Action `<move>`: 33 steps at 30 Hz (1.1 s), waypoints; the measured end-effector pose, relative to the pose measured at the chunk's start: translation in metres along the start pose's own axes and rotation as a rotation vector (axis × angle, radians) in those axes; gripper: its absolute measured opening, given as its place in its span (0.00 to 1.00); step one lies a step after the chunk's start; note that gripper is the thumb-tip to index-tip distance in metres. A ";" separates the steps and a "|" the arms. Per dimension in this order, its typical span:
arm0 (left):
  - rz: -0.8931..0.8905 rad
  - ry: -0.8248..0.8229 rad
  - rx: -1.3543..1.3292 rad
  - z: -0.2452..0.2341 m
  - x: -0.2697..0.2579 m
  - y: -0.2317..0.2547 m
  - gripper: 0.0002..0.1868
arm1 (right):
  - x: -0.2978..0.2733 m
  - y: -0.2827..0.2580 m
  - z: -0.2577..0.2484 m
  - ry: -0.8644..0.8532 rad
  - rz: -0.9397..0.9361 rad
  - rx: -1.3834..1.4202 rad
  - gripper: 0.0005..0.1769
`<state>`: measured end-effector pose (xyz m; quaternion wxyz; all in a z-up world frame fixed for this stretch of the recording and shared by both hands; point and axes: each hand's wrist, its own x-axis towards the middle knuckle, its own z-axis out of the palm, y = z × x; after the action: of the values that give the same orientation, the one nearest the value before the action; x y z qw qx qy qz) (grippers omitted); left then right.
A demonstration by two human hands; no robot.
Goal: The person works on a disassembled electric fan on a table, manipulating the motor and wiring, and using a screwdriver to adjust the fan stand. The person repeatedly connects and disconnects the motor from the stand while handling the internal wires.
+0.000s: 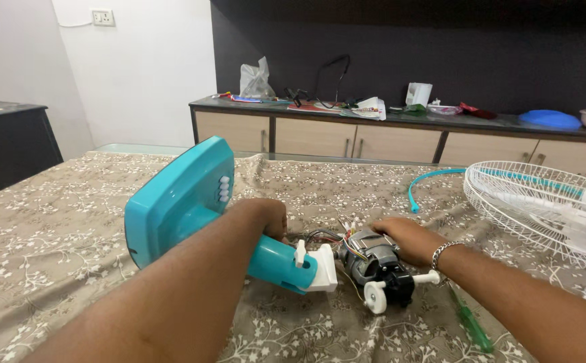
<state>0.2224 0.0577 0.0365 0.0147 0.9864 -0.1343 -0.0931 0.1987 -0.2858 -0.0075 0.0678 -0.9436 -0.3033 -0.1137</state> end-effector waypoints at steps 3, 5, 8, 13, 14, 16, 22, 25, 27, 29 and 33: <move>-0.004 0.038 -0.005 -0.005 -0.007 0.008 0.08 | 0.005 -0.002 -0.001 0.004 0.009 -0.021 0.27; -0.022 0.053 -0.007 -0.008 -0.010 0.013 0.07 | 0.010 0.002 0.001 0.019 0.023 -0.024 0.26; -0.076 0.061 -0.007 -0.012 -0.013 0.014 0.06 | 0.025 0.003 0.004 0.064 0.013 -0.019 0.27; -0.022 0.114 0.033 -0.012 -0.006 0.003 0.07 | 0.035 0.006 0.004 0.030 0.093 0.035 0.21; -0.013 0.084 -0.025 -0.013 -0.003 0.000 0.06 | 0.037 0.007 0.003 0.007 0.139 0.061 0.20; 0.004 0.025 -0.144 -0.017 0.001 -0.003 0.07 | 0.040 0.008 0.001 -0.043 0.229 0.109 0.19; 0.068 0.539 -0.217 -0.045 -0.027 0.010 0.15 | 0.035 -0.010 -0.025 -0.002 0.336 0.183 0.15; 0.117 0.778 -0.493 -0.046 -0.058 0.042 0.16 | 0.021 -0.028 -0.044 0.174 0.402 0.453 0.18; 0.214 0.946 -0.724 -0.037 -0.085 0.068 0.16 | 0.008 -0.045 -0.053 0.334 0.450 0.564 0.19; 0.296 0.956 -0.922 -0.021 -0.114 0.097 0.16 | -0.008 -0.064 -0.059 0.517 0.484 0.662 0.19; 0.421 0.776 -0.913 0.034 -0.175 0.136 0.16 | -0.049 -0.092 -0.047 0.801 0.475 0.781 0.16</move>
<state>0.0150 -0.0266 0.0420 0.4994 0.7953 -0.2572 0.2281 0.0976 -0.2482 0.0302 0.5415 -0.7746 -0.0544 -0.3221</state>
